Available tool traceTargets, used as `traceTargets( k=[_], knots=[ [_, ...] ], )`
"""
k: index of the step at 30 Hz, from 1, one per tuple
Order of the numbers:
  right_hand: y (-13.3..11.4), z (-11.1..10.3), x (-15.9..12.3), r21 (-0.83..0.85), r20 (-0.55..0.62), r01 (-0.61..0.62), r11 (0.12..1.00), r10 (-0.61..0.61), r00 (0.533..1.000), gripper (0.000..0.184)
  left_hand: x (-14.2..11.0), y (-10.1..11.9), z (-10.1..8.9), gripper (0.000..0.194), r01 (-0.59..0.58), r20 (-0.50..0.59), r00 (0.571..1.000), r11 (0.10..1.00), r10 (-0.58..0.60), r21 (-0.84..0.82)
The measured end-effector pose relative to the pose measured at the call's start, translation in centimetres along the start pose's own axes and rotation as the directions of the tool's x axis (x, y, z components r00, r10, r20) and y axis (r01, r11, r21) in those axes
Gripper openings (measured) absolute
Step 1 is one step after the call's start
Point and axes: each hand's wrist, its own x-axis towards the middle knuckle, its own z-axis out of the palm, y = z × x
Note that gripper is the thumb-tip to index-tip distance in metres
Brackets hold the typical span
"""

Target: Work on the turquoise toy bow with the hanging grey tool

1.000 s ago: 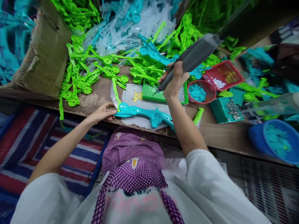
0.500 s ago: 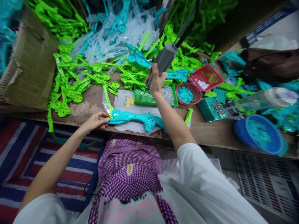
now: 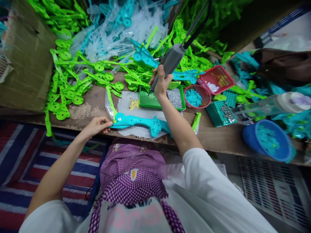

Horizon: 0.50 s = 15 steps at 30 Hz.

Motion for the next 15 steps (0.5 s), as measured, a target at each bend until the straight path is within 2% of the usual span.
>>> traceTargets(
  k=[6,10,13,14,15],
  knots=[
    [-0.5,-0.4,0.3,0.058,-0.002,0.011,0.998,-0.011,1.0,0.056,-0.1,0.1,0.1,0.044,-0.008,-0.015,1.0,1.0,0.008,0.031],
    [-4.3,-1.1,0.0,0.09,-0.079,0.048,0.995,-0.041,0.996,0.058,-0.3,0.3,0.5,0.045,0.003,-0.055,0.998,1.0,-0.003,0.002],
    [-8.2,-0.5,-3.0,0.262,-0.111,0.103,0.959,-0.076,0.991,0.056,-0.3,0.3,0.6,0.044,0.0,-0.054,0.999,1.0,-0.001,-0.018],
    [-9.2,0.0,-4.6,0.354,-0.053,0.098,0.93,-0.085,0.995,0.054,-0.3,0.2,0.6,0.043,0.0,-0.046,0.999,1.0,-0.001,-0.021],
    [-9.9,0.7,-6.4,0.417,0.063,0.043,0.908,-0.076,0.995,0.053,-0.3,0.1,0.6,0.042,-0.002,-0.041,0.999,1.0,0.001,-0.024]
  ],
)
